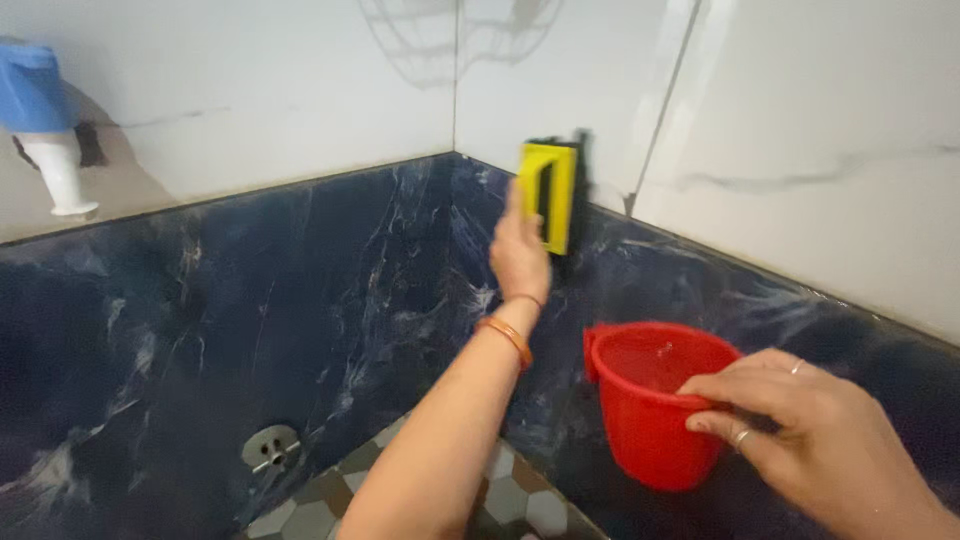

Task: The person scrubs the lower dark marble wall and upper white tiled wall of a bathroom using a yellow sponge. They repeatedly scoop water from a pink bucket with a red cup and pour it onto the wall to rinse the surface while continuing to scrub.

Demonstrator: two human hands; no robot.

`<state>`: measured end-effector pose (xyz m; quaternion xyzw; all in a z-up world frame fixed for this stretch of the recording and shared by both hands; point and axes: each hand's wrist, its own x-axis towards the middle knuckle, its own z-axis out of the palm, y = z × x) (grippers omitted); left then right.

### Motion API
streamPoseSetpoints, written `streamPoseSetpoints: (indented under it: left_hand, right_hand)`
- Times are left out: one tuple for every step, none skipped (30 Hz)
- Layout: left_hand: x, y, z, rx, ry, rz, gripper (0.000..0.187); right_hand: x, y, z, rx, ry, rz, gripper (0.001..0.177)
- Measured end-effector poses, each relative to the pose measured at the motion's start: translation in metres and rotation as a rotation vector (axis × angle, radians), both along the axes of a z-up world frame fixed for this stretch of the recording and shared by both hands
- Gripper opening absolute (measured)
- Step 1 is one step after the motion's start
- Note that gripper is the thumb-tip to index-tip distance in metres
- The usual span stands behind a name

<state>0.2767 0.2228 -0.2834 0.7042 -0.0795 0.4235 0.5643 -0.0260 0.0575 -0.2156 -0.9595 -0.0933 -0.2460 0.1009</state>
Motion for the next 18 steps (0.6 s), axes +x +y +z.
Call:
streamPoseSetpoints:
  left_hand:
    - [0.013, 0.009, -0.003, -0.019, 0.013, 0.029, 0.06]
    - [0.025, 0.015, -0.003, -0.037, 0.021, 0.053, 0.06]
    - [0.033, 0.018, -0.001, -0.055, 0.029, 0.076, 0.061]
    - [0.037, 0.019, -0.001, -0.059, 0.0, 0.072, 0.06]
    - [0.039, 0.019, -0.003, -0.064, -0.029, 0.068, 0.06]
    - [0.041, 0.019, -0.002, -0.067, -0.058, 0.064, 0.06]
    - [0.043, 0.019, -0.002, -0.052, -0.11, 0.053, 0.06]
    - [0.044, 0.019, -0.004, -0.04, -0.155, 0.043, 0.059]
    - [0.046, 0.02, -0.004, -0.028, -0.201, 0.033, 0.058]
    - [0.048, 0.023, -0.006, -0.019, -0.238, 0.036, 0.057]
    - [0.054, 0.027, -0.004, -0.009, -0.275, 0.039, 0.056]
    - [0.06, 0.03, 0.0, 0.0, -0.315, 0.046, 0.054]
    - [0.067, 0.034, 0.005, -0.029, -0.276, 0.045, 0.055]
    - [0.073, 0.038, 0.009, -0.061, -0.233, 0.046, 0.055]
    - [0.077, 0.041, 0.013, -0.092, -0.189, 0.046, 0.055]
    - [0.079, 0.043, 0.014, -0.115, -0.149, 0.063, 0.055]
    - [0.078, 0.042, 0.013, -0.138, -0.11, 0.08, 0.056]
    - [0.074, 0.042, 0.011, -0.156, -0.072, 0.101, 0.056]
  right_hand:
    - [0.01, 0.003, 0.001, -0.017, 0.053, -0.036, 0.03]
    - [0.022, 0.008, 0.004, -0.032, 0.1, -0.079, 0.03]
    - [0.033, 0.013, 0.01, -0.047, 0.146, -0.122, 0.03]
    - [0.045, 0.019, 0.021, 0.006, 0.113, -0.105, 0.029]
    - [0.058, 0.025, 0.038, 0.058, 0.08, -0.088, 0.029]
    - [0.072, 0.03, 0.056, 0.111, 0.046, -0.071, 0.028]
    - [0.086, 0.038, 0.074, 0.149, -0.033, 0.005, 0.026]
    - [0.1, 0.046, 0.092, 0.185, -0.107, 0.08, 0.024]
    - [0.114, 0.052, 0.114, 0.17, -0.15, 0.078, 0.027]
    - [0.126, 0.057, 0.132, 0.16, -0.191, 0.074, 0.03]
    - [0.133, 0.062, 0.144, 0.14, -0.212, 0.079, 0.03]
    - [0.14, 0.064, 0.154, 0.12, -0.237, 0.088, 0.03]
    - [0.144, 0.067, 0.158, 0.099, -0.261, 0.096, 0.03]
    - [0.148, 0.071, 0.155, 0.116, -0.256, 0.079, 0.03]
    - [0.151, 0.075, 0.148, 0.132, -0.251, 0.062, 0.029]
    - [0.153, 0.078, 0.138, 0.149, -0.242, 0.047, 0.028]
    - [0.153, 0.079, 0.125, 0.209, -0.216, 0.082, 0.029]
    - [0.15, 0.08, 0.107, 0.272, -0.191, 0.121, 0.029]
